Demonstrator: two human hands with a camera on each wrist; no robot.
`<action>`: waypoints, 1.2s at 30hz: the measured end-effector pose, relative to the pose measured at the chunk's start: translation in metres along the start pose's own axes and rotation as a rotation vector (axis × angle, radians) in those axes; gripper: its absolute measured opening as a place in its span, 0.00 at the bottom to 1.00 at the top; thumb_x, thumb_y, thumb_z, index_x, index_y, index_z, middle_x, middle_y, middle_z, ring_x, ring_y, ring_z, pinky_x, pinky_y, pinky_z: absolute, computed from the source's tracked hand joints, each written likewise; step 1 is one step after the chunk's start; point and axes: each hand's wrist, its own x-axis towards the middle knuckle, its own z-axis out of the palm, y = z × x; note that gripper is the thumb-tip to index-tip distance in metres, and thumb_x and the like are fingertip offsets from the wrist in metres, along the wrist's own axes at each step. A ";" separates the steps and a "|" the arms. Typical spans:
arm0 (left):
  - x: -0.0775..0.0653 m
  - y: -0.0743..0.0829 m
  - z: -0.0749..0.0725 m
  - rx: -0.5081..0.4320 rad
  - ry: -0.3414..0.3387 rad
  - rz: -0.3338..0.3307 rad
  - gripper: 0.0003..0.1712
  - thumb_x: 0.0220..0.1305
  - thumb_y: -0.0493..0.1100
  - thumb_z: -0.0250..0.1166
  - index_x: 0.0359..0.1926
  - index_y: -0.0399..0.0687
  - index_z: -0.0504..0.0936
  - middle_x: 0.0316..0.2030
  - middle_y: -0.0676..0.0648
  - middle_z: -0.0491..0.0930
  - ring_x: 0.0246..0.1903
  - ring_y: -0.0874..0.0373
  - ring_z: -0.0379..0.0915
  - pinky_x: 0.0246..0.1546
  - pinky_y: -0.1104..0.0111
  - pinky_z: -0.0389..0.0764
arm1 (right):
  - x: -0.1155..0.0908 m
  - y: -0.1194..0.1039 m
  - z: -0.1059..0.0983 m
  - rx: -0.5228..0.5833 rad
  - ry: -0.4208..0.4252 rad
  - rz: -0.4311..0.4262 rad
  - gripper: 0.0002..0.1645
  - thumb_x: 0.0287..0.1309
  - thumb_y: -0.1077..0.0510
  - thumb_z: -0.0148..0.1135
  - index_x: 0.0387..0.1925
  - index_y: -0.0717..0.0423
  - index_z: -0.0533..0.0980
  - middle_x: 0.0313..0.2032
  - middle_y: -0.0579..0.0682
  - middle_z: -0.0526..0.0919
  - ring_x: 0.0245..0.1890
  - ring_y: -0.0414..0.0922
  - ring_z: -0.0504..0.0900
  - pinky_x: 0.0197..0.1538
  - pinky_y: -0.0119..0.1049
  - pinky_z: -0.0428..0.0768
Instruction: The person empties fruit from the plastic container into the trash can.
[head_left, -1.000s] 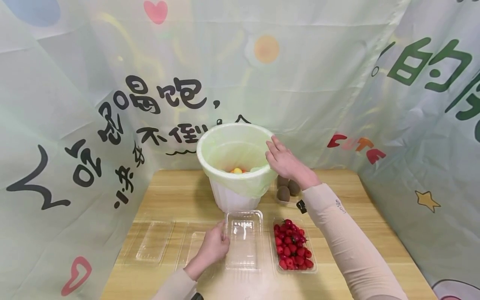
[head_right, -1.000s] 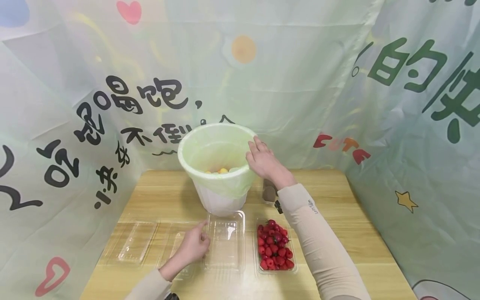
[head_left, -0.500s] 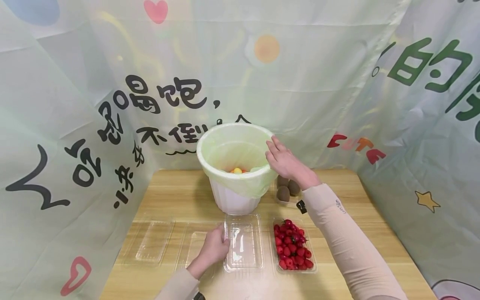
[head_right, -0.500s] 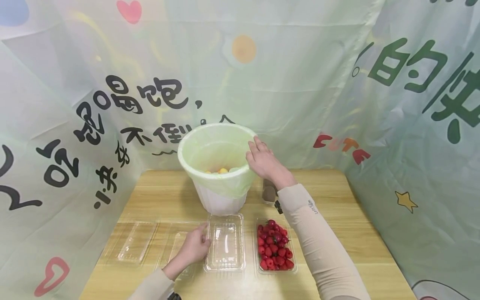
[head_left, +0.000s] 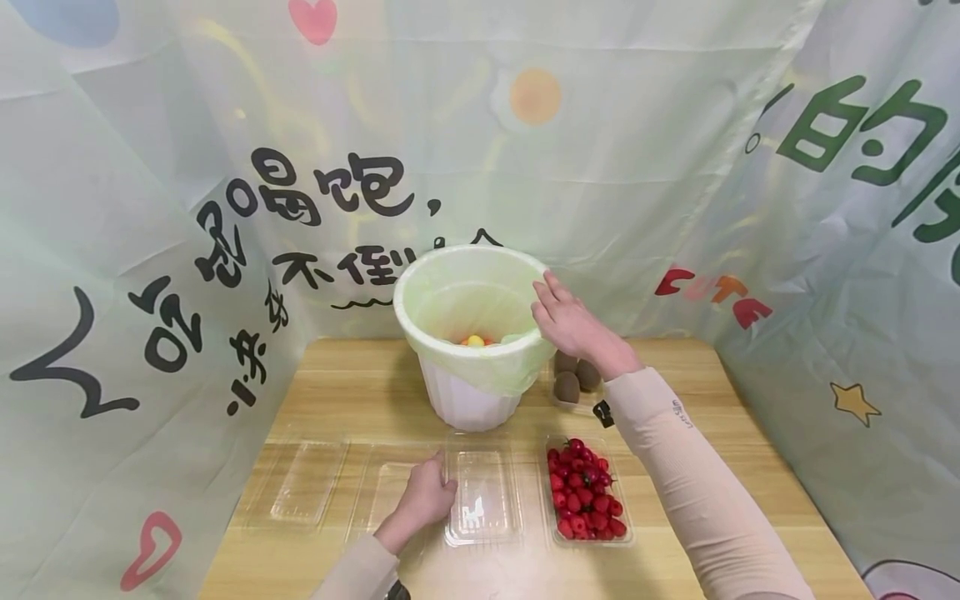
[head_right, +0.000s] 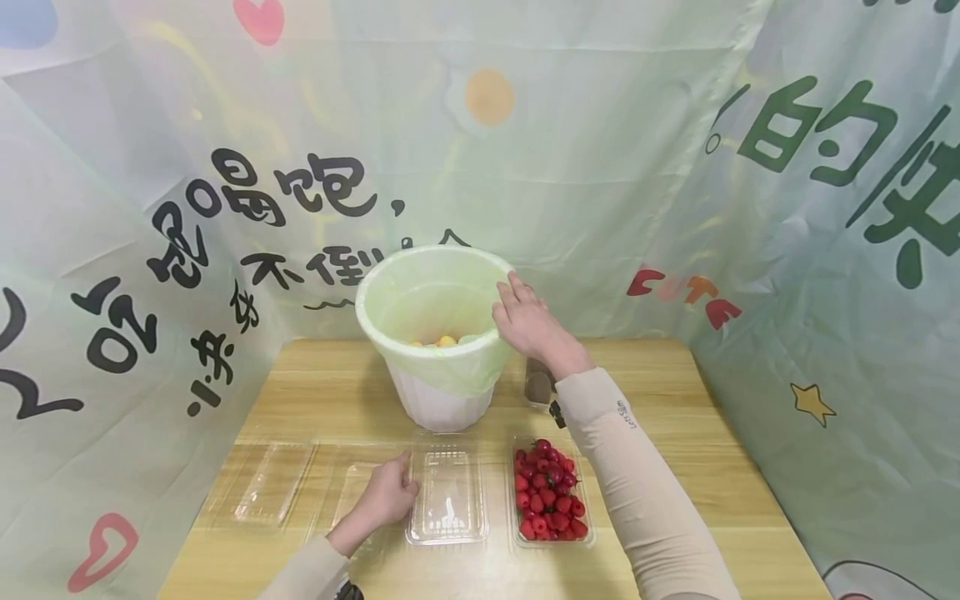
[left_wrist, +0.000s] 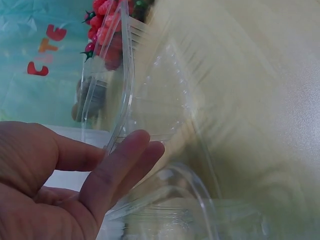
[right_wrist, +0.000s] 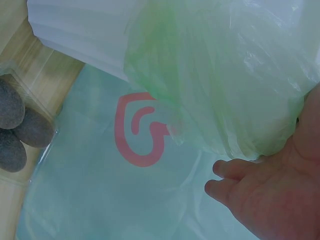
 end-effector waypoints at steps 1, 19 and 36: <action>0.000 0.000 0.000 0.002 -0.006 -0.001 0.37 0.65 0.27 0.63 0.69 0.09 0.60 0.09 0.57 0.62 0.07 0.68 0.56 0.12 0.71 0.72 | 0.000 0.000 0.000 0.000 -0.001 0.001 0.41 0.83 0.42 0.23 0.85 0.59 0.42 0.86 0.57 0.32 0.85 0.60 0.37 0.84 0.64 0.44; -0.002 0.006 -0.009 0.010 -0.070 -0.032 0.38 0.66 0.34 0.66 0.67 0.08 0.62 0.32 0.26 0.85 0.09 0.66 0.58 0.15 0.70 0.75 | 0.000 -0.001 0.000 -0.003 -0.002 0.003 0.41 0.83 0.42 0.23 0.85 0.59 0.43 0.86 0.57 0.32 0.85 0.63 0.39 0.84 0.64 0.44; -0.004 0.026 -0.054 -0.094 -0.143 -0.073 0.28 0.72 0.38 0.63 0.60 0.13 0.74 0.36 0.23 0.85 0.16 0.52 0.81 0.23 0.59 0.88 | -0.001 0.001 -0.001 0.001 -0.006 0.000 0.41 0.83 0.41 0.24 0.85 0.58 0.42 0.86 0.57 0.32 0.85 0.61 0.39 0.84 0.62 0.45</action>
